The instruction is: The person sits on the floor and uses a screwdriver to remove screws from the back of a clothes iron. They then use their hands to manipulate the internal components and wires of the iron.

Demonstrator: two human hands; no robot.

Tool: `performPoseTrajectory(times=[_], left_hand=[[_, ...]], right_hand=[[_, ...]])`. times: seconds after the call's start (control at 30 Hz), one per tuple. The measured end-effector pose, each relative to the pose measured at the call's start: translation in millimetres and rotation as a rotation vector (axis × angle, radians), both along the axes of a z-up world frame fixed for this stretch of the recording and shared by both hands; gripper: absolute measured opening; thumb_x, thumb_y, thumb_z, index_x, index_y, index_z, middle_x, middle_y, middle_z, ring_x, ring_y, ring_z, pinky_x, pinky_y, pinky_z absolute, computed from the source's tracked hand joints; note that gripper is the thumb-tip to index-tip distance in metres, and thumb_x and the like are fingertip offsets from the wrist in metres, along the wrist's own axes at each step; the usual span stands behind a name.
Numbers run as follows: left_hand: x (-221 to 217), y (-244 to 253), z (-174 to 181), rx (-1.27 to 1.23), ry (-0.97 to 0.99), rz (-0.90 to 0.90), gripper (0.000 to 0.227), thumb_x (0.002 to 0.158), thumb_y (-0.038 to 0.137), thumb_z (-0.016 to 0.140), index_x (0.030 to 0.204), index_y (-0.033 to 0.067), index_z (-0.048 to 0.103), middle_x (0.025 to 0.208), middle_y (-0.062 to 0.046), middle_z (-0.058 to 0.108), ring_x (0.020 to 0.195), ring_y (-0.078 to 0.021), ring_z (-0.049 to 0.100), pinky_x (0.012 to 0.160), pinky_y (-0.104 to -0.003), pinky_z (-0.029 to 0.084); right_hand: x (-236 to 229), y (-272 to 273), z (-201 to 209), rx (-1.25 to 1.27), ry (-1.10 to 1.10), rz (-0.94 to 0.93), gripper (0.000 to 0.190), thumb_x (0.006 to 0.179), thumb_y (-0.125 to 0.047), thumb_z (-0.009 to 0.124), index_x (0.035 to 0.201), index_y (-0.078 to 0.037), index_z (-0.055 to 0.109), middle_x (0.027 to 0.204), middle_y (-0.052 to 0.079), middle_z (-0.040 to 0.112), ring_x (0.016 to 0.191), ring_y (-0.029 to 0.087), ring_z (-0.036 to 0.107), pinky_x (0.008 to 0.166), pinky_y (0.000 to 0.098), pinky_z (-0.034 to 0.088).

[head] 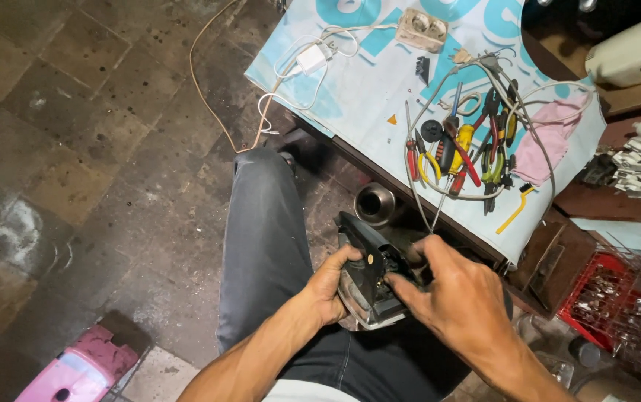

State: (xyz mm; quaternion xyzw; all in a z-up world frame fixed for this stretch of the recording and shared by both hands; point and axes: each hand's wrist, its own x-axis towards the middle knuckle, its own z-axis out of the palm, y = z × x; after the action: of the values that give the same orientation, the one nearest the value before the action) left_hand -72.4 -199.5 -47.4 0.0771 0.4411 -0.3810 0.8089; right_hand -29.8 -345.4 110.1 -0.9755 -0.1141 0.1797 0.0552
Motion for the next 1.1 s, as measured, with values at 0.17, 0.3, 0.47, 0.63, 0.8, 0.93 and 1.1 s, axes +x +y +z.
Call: performPoseTrajectory(times=[0.17, 0.3, 0.47, 0.63, 0.8, 0.93, 1.1], left_hand=[[5, 1, 0, 0.057, -0.014, -0.013, 0.029, 0.075, 0.03, 0.069, 0.091, 0.007, 0.07, 0.083, -0.011, 0.073, 0.069, -0.028, 0.069, 0.055, -0.045, 0.056], [7, 2, 9, 0.042, 0.015, 0.059, 0.027, 0.075, 0.025, 0.068, 0.095, 0.0063, 0.067, 0.087, -0.013, 0.072, 0.074, -0.0288, 0.069, 0.071, -0.044, 0.058], [6, 1, 9, 0.04, -0.035, 0.062, 0.025, 0.077, 0.025, 0.067, 0.092, 0.0054, 0.068, 0.084, -0.012, 0.072, 0.072, -0.0265, 0.068, 0.068, -0.042, 0.058], [6, 0, 9, 0.005, -0.056, 0.08, 0.029, 0.077, 0.024, 0.066, 0.096, 0.0016, 0.067, 0.083, -0.018, 0.071, 0.068, -0.0297, 0.07, 0.066, -0.043, 0.058], [5, 0, 8, -0.002, -0.042, 0.09, 0.03, 0.078, 0.024, 0.068, 0.096, 0.0005, 0.067, 0.086, -0.017, 0.072, 0.07, -0.0286, 0.069, 0.071, -0.041, 0.06], [5, -2, 5, 0.013, -0.006, 0.082, 0.032, 0.076, 0.025, 0.069, 0.098, 0.0017, 0.067, 0.089, -0.016, 0.071, 0.076, -0.0281, 0.068, 0.075, -0.042, 0.059], [5, -3, 1, 0.092, 0.001, 0.118, 0.021, 0.075, 0.02, 0.071, 0.094, 0.0105, 0.066, 0.085, -0.012, 0.07, 0.073, -0.0257, 0.067, 0.069, -0.039, 0.057]], right_hand=[[-1, 0, 13, 0.426, -0.105, 0.063, 0.02, 0.079, -0.025, 0.079, 0.092, -0.014, 0.069, 0.098, -0.001, 0.067, 0.084, 0.014, 0.067, 0.075, 0.0283, 0.05], [-1, 4, 11, 0.514, -0.018, -0.047, 0.014, 0.076, -0.026, 0.081, 0.083, -0.014, 0.079, 0.1, 0.0, 0.073, 0.089, 0.012, 0.071, 0.079, 0.0246, 0.051], [-3, 7, 1, 0.511, 0.016, -0.139, 0.01, 0.072, -0.024, 0.084, 0.077, -0.016, 0.081, 0.096, -0.004, 0.07, 0.063, 0.007, 0.06, 0.042, 0.0233, 0.04], [-4, 4, -4, 0.455, -0.03, -0.084, 0.012, 0.073, -0.024, 0.082, 0.078, -0.014, 0.08, 0.095, -0.003, 0.07, 0.078, 0.011, 0.069, 0.058, 0.0273, 0.049], [-7, -2, -11, 0.266, -0.104, 0.065, 0.017, 0.076, -0.032, 0.079, 0.088, -0.019, 0.077, 0.107, -0.005, 0.068, 0.078, 0.021, 0.071, 0.058, 0.0412, 0.052], [-12, 5, 0, 0.2, -0.117, 0.164, 0.022, 0.081, -0.028, 0.077, 0.097, -0.014, 0.076, 0.113, 0.002, 0.066, 0.079, 0.029, 0.072, 0.055, 0.0497, 0.06], [-18, 8, -3, 0.167, -0.222, 0.284, 0.017, 0.086, -0.025, 0.073, 0.094, -0.011, 0.069, 0.11, 0.01, 0.062, 0.082, 0.032, 0.069, 0.049, 0.0478, 0.059]])
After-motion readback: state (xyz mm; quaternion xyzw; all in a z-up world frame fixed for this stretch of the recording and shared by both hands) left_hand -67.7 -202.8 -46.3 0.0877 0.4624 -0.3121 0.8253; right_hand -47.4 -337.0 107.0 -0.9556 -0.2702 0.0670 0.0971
